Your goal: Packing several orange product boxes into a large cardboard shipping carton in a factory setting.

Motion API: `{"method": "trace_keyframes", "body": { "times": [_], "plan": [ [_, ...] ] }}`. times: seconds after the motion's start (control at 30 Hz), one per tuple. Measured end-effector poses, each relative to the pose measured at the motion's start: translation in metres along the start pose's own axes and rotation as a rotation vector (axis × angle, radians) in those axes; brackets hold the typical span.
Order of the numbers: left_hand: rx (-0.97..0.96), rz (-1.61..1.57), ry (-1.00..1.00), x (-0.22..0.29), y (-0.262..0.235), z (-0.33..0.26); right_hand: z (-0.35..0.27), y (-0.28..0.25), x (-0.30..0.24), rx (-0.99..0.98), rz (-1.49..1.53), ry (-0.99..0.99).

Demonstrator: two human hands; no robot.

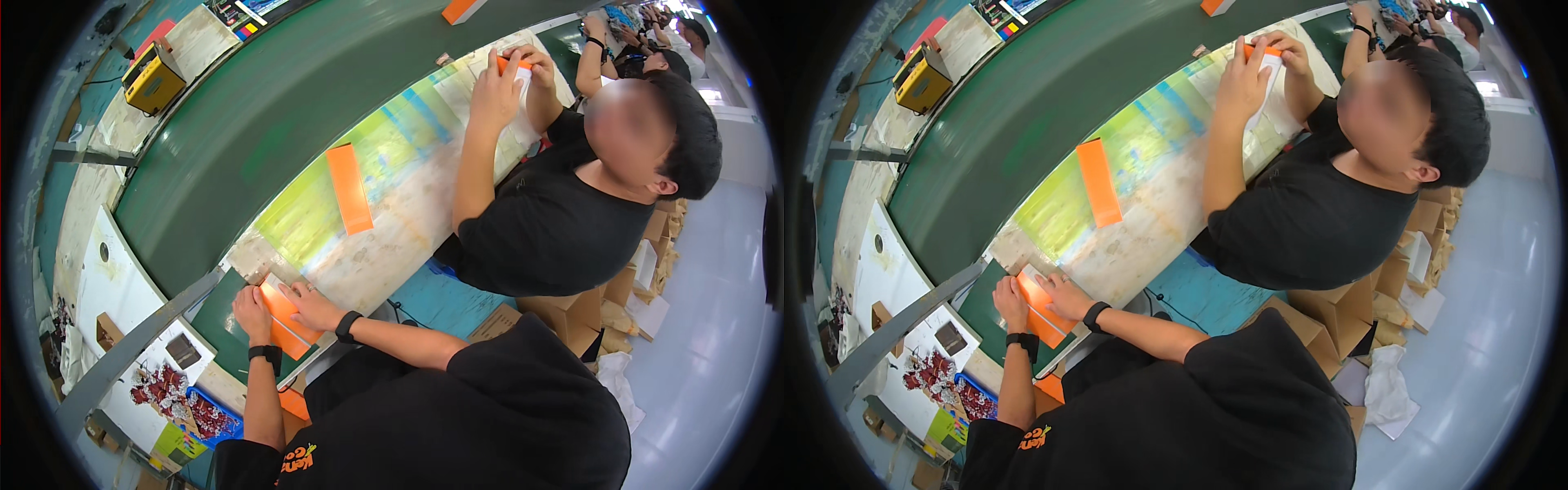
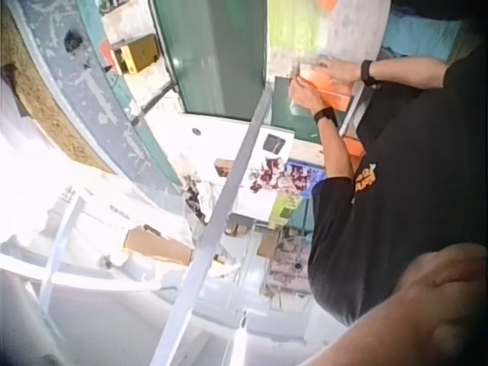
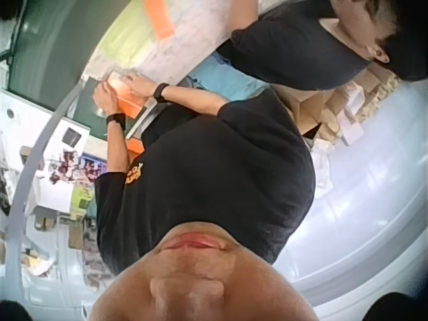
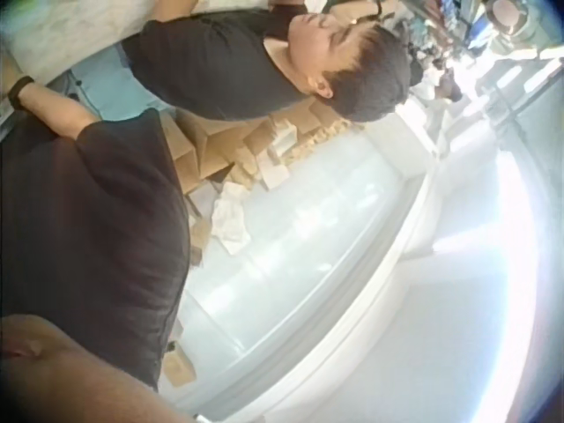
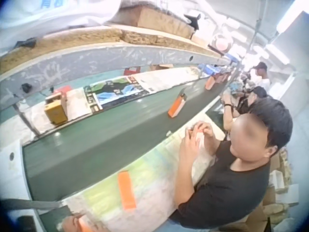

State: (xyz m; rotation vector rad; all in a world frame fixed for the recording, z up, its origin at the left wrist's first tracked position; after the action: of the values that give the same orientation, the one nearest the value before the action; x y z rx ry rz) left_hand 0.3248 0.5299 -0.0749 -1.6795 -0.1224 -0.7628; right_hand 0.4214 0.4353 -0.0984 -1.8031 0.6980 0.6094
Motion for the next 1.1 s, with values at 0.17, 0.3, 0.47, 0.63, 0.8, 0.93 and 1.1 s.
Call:
{"method": "trace_keyframes", "body": {
  "times": [0.17, 0.3, 0.47, 0.63, 0.8, 0.93, 1.1],
  "plan": [
    [-0.04, 0.05, -0.002, 0.004, 0.003, 0.003, 0.0, 0.002, 0.002, 0.039, -0.004, -0.018],
    [0.04, -0.021, 0.089, 0.013, -0.004, 0.002, 0.0, 0.004, 0.005, 0.051, 0.017, -0.011],
    [-0.014, 0.027, 0.024, 0.007, 0.002, 0.001, 0.0, 0.008, 0.009, 0.056, 0.068, -0.008],
    [0.02, 0.042, 0.025, 0.014, -0.001, 0.001, 0.003, 0.012, 0.018, 0.02, 0.169, -0.015],
    [0.027, 0.069, 0.026, 0.013, -0.003, 0.001, 0.004, 0.013, 0.019, 0.008, 0.242, -0.016],
    [0.024, 0.059, 0.036, 0.016, -0.004, 0.001, 0.004, 0.014, 0.02, -0.024, 0.265, -0.017],
    [0.034, 0.084, 0.032, 0.016, -0.004, -0.003, 0.001, 0.017, 0.021, -0.02, 0.265, -0.01]
  ]
}}
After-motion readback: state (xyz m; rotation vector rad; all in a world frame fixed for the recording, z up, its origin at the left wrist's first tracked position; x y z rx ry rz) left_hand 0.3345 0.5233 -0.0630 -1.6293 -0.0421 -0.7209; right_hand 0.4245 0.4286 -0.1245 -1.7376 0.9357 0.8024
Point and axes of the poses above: each hand's wrist, its own z-axis towards the middle knuckle, its own y-axis out of the palm, x = y × z, the point moved 10 cm from there along z, towards the middle knuckle, and after that the axes turned 13 degrees about -z, right-handed, at the moved point
